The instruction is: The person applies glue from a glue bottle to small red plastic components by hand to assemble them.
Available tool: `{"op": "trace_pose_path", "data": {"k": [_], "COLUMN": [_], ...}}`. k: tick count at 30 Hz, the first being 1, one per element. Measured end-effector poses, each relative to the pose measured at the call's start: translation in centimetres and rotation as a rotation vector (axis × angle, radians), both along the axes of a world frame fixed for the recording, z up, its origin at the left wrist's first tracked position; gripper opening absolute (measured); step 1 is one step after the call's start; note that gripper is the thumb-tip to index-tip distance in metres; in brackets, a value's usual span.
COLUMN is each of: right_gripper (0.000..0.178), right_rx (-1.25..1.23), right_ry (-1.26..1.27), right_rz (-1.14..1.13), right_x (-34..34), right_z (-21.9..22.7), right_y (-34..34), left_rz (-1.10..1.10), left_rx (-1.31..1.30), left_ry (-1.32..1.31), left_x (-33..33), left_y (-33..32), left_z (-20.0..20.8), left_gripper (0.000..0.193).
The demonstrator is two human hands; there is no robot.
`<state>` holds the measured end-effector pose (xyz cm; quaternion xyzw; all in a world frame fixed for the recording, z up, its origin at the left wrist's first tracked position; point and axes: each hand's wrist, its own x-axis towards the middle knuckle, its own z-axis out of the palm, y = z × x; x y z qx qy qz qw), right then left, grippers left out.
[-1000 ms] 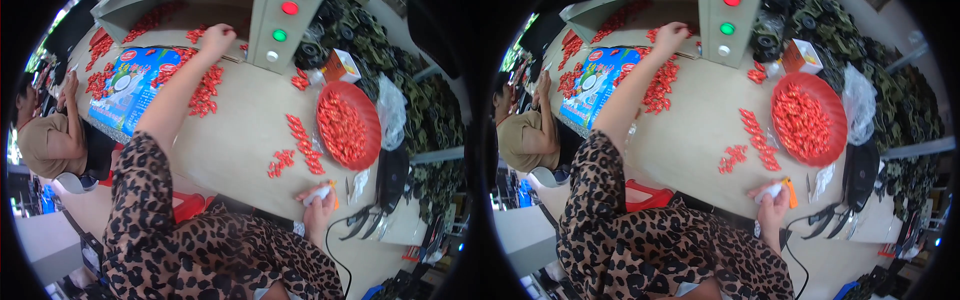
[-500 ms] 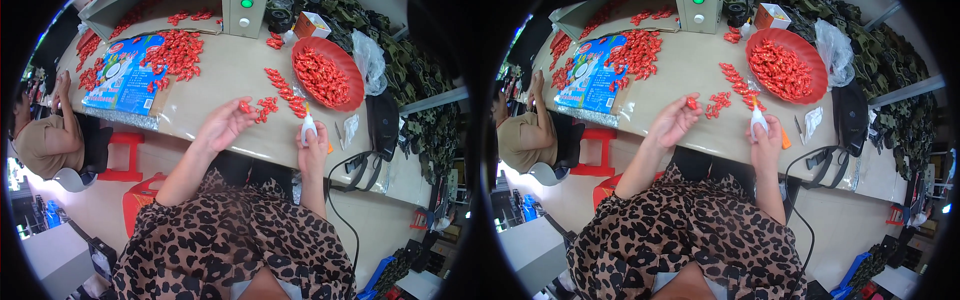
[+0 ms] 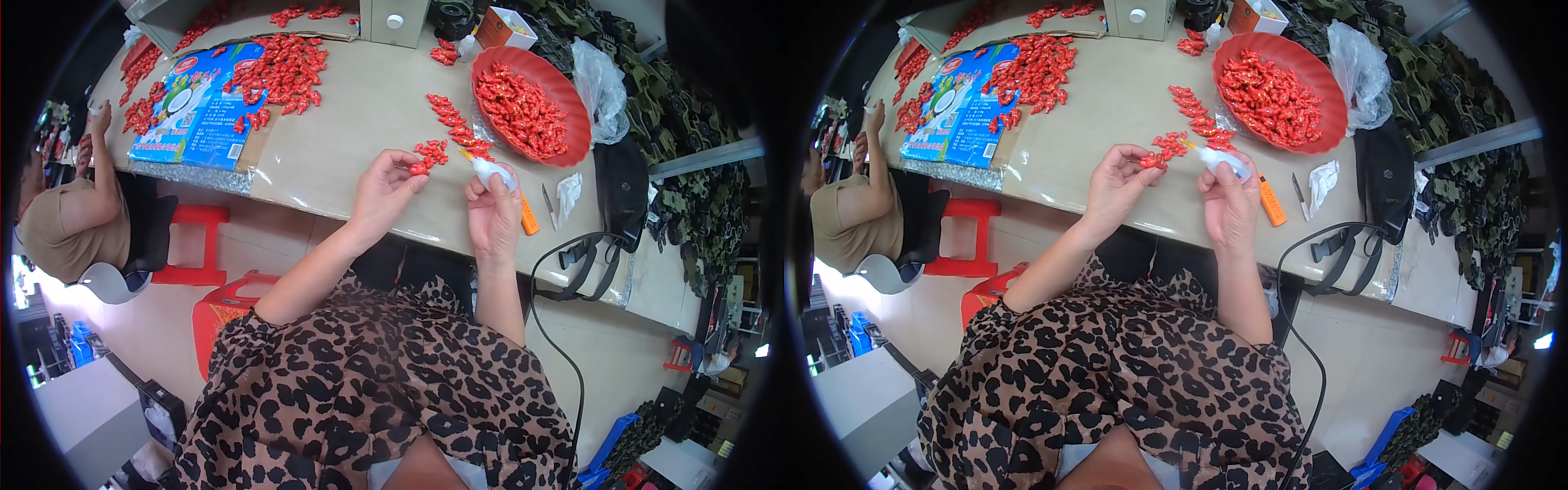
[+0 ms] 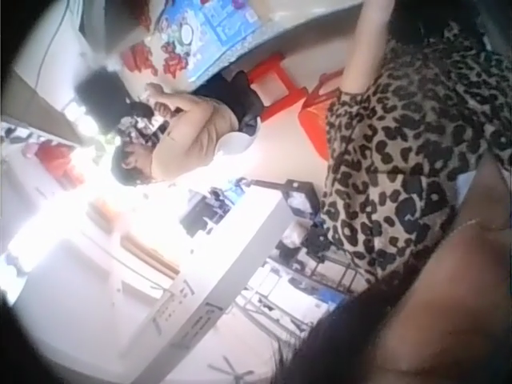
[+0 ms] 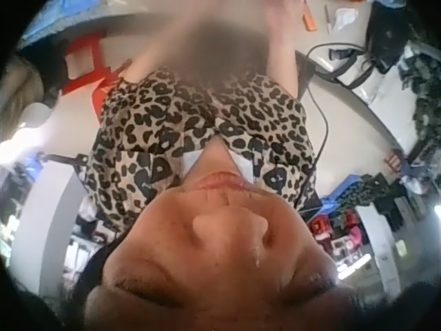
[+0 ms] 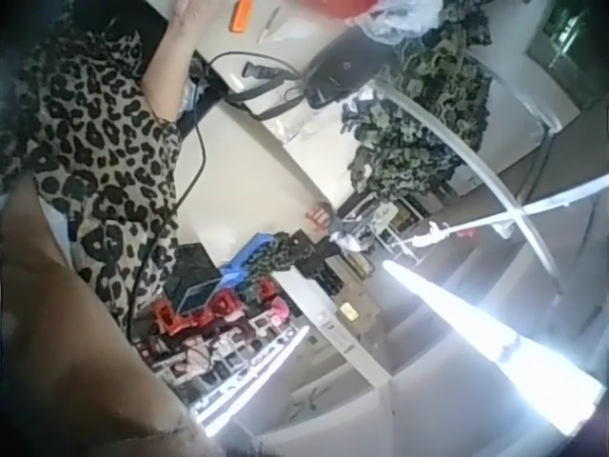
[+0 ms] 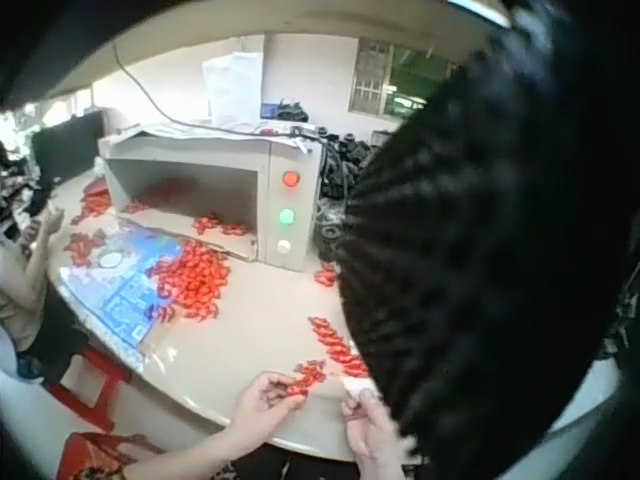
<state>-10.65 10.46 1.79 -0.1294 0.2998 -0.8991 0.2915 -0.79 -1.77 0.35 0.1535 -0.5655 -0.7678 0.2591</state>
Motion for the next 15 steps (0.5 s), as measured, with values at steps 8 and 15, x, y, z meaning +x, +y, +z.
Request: {"op": "trace_pose_path", "data": {"k": [8, 15], "right_gripper": [0.022, 0.023], "right_rx": [0.092, 0.243], "right_ry": [0.161, 0.493], "right_rz": [-0.089, -0.196], "right_x": [0.7, 1.6], "right_z": [0.2, -0.4], "right_y": [-0.5, -0.3], "left_rz": [0.025, 0.030], "left_rx": [0.004, 0.030], "left_ry": [0.009, 0.062], "left_x": [0.2, 0.3], "left_y": [0.0, -0.1], "left_z": [-0.2, -0.3], "left_gripper": [0.022, 0.021]}}
